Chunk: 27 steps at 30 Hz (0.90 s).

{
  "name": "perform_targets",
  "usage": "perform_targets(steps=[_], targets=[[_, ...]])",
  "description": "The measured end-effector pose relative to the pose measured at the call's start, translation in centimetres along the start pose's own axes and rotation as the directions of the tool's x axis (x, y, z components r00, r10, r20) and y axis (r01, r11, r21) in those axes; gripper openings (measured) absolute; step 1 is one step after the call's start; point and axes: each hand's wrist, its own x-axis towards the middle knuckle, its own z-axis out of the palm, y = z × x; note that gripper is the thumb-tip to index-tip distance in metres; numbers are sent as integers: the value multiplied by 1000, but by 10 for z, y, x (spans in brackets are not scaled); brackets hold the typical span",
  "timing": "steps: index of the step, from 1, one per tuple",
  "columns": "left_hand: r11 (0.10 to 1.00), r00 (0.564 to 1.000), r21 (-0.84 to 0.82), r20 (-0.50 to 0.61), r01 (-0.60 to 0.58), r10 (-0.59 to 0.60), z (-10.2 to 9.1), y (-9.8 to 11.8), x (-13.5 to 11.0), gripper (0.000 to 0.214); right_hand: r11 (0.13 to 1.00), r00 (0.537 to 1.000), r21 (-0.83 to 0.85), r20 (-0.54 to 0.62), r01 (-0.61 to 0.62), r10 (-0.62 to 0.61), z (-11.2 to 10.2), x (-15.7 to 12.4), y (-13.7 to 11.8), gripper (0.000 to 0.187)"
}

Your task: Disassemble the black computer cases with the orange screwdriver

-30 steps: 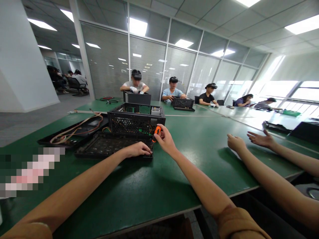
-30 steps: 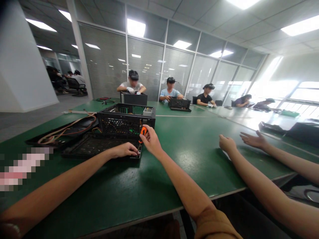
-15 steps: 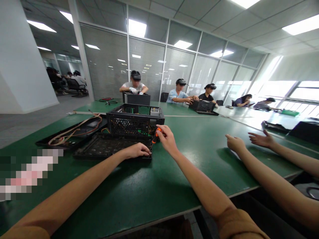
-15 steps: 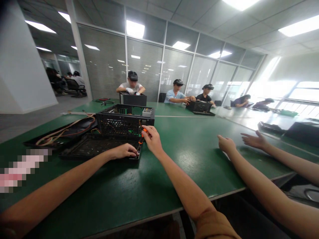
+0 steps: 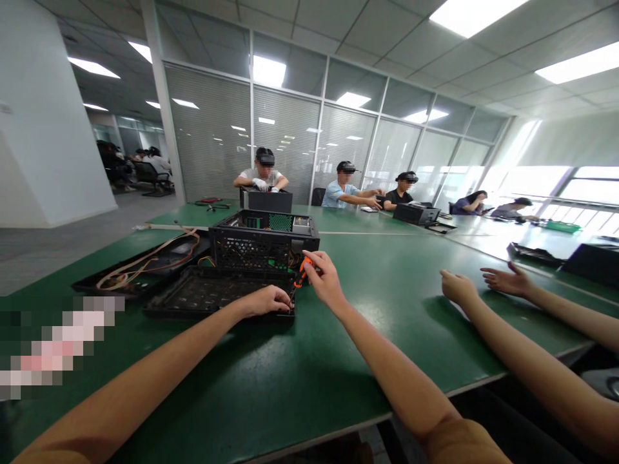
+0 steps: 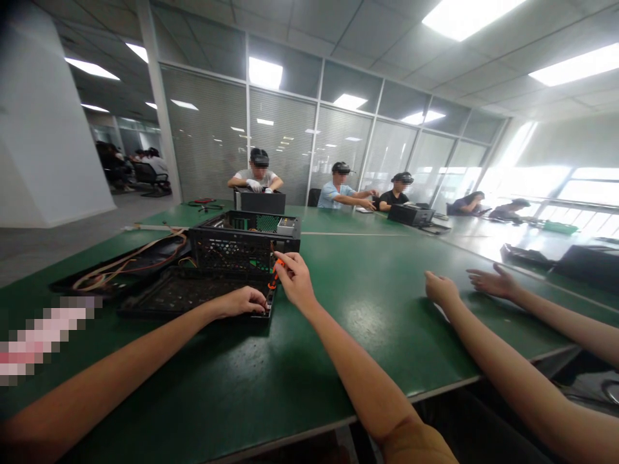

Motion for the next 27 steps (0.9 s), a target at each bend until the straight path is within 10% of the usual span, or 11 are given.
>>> perform_targets(steps=[27], targets=[[1000, 999, -18, -44, -9, 8, 2, 5, -7, 23, 992, 993, -77, 71, 104, -99, 3, -5, -4, 35]])
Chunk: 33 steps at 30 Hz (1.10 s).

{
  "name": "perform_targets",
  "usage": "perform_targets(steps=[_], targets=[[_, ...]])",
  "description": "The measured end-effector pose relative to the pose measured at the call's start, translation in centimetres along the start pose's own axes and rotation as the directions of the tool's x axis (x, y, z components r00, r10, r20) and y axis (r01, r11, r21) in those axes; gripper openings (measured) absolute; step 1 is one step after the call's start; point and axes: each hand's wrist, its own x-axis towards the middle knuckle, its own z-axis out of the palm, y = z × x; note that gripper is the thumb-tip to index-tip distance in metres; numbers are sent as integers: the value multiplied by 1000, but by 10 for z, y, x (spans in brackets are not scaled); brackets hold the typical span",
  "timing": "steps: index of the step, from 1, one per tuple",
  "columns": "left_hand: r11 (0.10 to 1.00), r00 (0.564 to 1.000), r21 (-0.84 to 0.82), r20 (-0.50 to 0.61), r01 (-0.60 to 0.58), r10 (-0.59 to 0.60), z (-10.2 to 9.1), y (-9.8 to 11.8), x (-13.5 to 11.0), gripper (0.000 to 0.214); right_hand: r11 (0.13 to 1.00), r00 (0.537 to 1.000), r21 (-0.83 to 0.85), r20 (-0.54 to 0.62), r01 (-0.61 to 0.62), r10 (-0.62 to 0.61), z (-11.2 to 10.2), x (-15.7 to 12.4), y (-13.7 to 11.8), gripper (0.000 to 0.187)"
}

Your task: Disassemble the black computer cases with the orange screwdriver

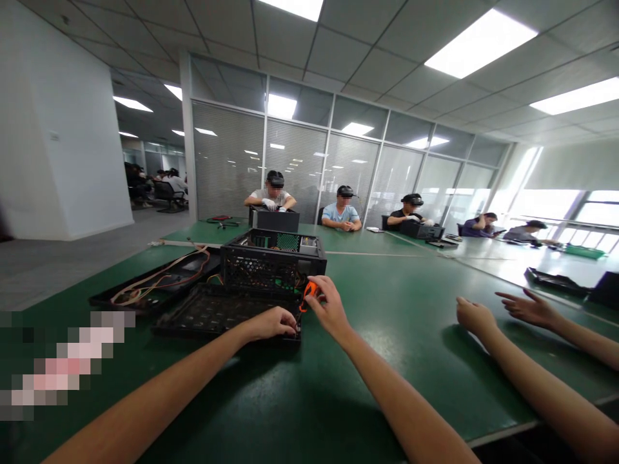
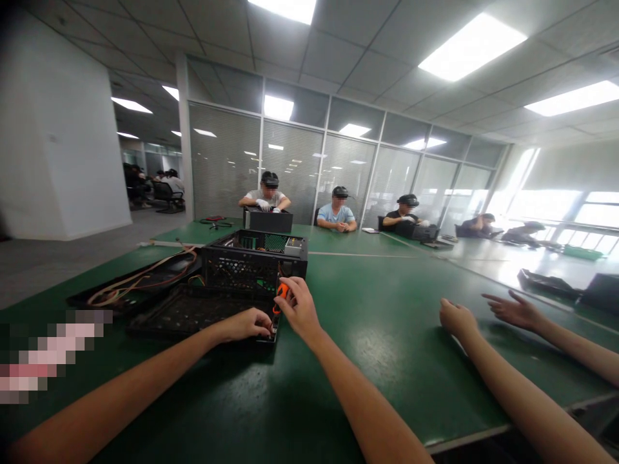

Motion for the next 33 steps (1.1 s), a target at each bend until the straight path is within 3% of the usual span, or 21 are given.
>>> perform_targets(steps=[9, 33], targets=[[999, 1000, 15, 5, -30, 30, -1, -6, 2, 24, 1000, 1000, 1, 27, -9, 9, 1, -2, 2, 40], [999, 1000, 41, -13, -18, 19, 1, -14, 6, 28, 999, 999, -32, -24, 24, -25, -1, -1, 0, 32]])
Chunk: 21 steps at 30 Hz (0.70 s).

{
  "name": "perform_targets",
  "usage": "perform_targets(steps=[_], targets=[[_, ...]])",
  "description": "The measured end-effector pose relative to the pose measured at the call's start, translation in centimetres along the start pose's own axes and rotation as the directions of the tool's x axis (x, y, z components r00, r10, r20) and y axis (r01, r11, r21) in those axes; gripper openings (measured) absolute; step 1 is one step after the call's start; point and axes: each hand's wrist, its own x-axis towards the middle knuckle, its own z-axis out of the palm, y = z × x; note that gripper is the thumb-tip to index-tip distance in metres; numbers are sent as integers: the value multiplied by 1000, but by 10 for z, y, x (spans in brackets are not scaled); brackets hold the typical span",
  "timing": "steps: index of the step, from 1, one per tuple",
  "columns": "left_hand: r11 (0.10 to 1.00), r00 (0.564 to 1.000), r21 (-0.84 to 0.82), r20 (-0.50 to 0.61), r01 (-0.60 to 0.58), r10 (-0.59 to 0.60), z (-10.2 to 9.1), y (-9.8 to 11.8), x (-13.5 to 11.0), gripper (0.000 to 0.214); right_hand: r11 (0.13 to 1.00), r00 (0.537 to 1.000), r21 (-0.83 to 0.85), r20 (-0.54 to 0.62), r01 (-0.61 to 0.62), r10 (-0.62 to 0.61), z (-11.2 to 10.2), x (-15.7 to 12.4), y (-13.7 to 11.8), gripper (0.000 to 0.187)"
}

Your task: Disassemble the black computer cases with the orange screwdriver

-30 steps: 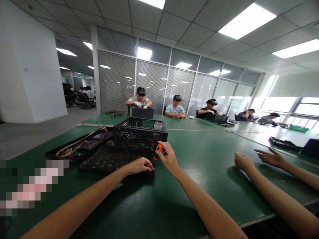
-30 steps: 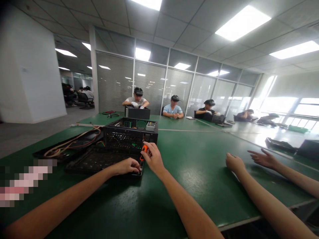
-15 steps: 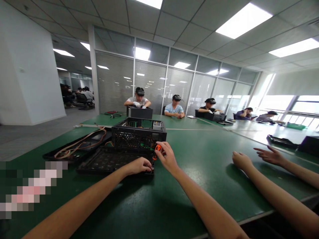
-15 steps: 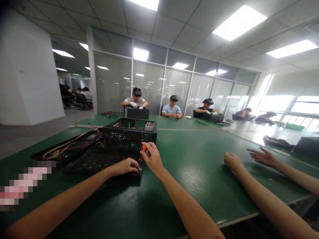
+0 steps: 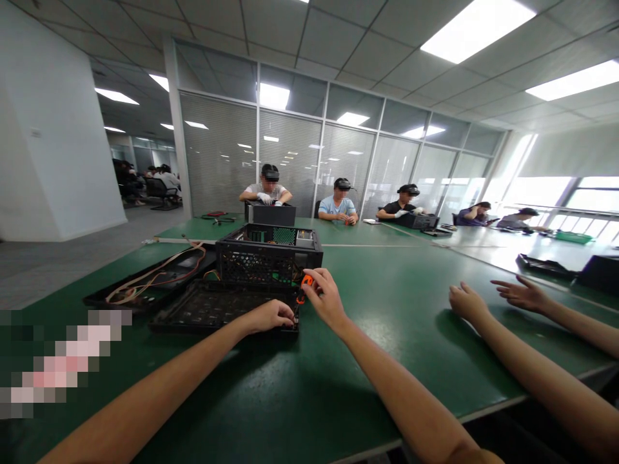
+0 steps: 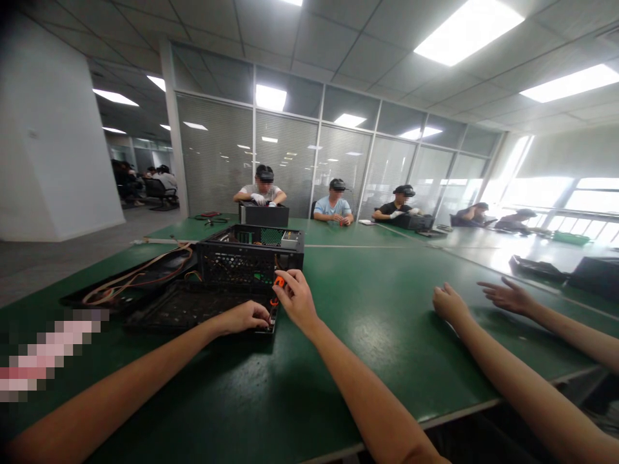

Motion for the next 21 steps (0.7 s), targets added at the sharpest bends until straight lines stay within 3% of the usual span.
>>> perform_targets(steps=[9, 21], targets=[[1000, 1000, -5, -7, 5, -5, 1, 3, -1, 28, 1000, 999, 26, 37, -6, 5, 0, -1, -3, 33], [999, 1000, -43, -9, -12, 12, 0, 6, -3, 25, 996, 995, -21, 52, 91, -90, 2, -5, 4, 35]])
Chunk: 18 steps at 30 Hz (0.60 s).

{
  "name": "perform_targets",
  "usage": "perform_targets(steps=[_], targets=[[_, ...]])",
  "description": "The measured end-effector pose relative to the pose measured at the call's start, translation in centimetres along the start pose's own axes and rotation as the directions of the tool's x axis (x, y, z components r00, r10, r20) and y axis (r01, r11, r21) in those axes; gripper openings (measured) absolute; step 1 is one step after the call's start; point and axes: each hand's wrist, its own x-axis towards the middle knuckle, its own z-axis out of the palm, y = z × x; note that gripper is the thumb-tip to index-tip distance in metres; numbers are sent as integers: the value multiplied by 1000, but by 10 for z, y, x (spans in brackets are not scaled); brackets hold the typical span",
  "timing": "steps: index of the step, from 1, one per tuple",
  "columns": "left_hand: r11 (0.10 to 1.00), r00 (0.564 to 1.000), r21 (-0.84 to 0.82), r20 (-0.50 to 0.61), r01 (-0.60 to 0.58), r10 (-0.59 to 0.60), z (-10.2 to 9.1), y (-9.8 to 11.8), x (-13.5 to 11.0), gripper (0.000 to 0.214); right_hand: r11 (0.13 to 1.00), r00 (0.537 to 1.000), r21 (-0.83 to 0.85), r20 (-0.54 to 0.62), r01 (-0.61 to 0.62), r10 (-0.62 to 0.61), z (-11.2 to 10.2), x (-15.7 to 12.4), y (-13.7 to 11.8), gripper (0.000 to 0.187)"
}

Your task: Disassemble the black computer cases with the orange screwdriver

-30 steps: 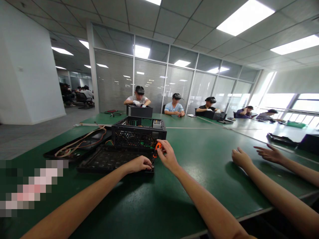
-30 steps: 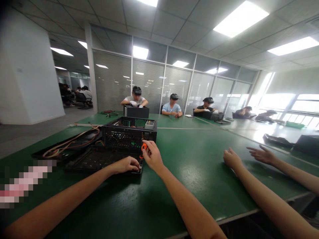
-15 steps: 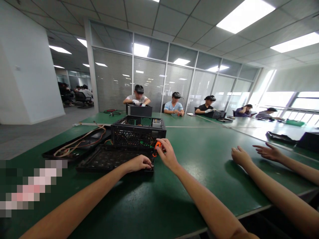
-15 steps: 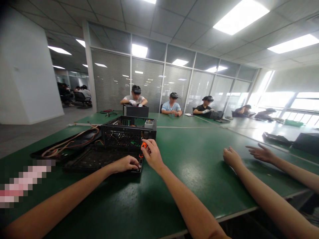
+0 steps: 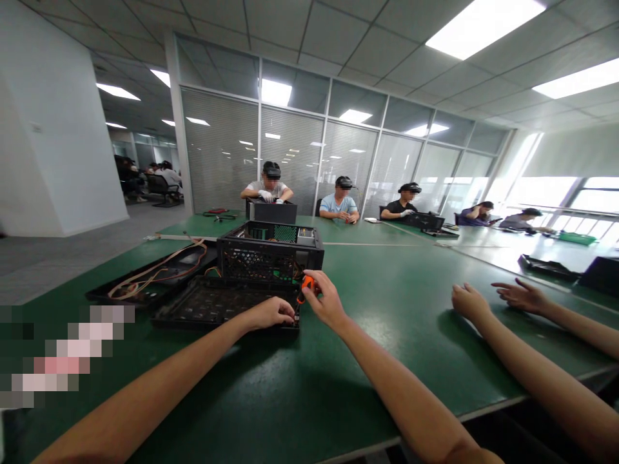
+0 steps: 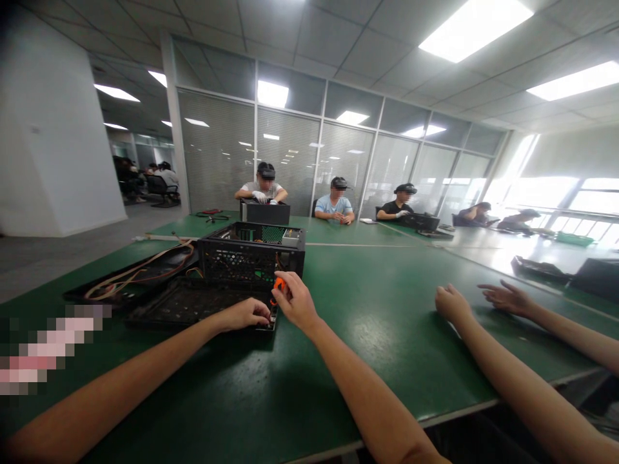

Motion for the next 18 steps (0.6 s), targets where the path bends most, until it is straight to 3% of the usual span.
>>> perform_targets(steps=[7, 18], targets=[[999, 1000, 23, 1, 24, -24, -1, 0, 1, 24, 997, 998, -61, -56, -42, 38, 0, 2, 1, 33], [999, 1000, 22, -7, 25, -25, -1, -5, 1, 25, 997, 995, -20, -68, -77, 75, 1, 3, 2, 34]])
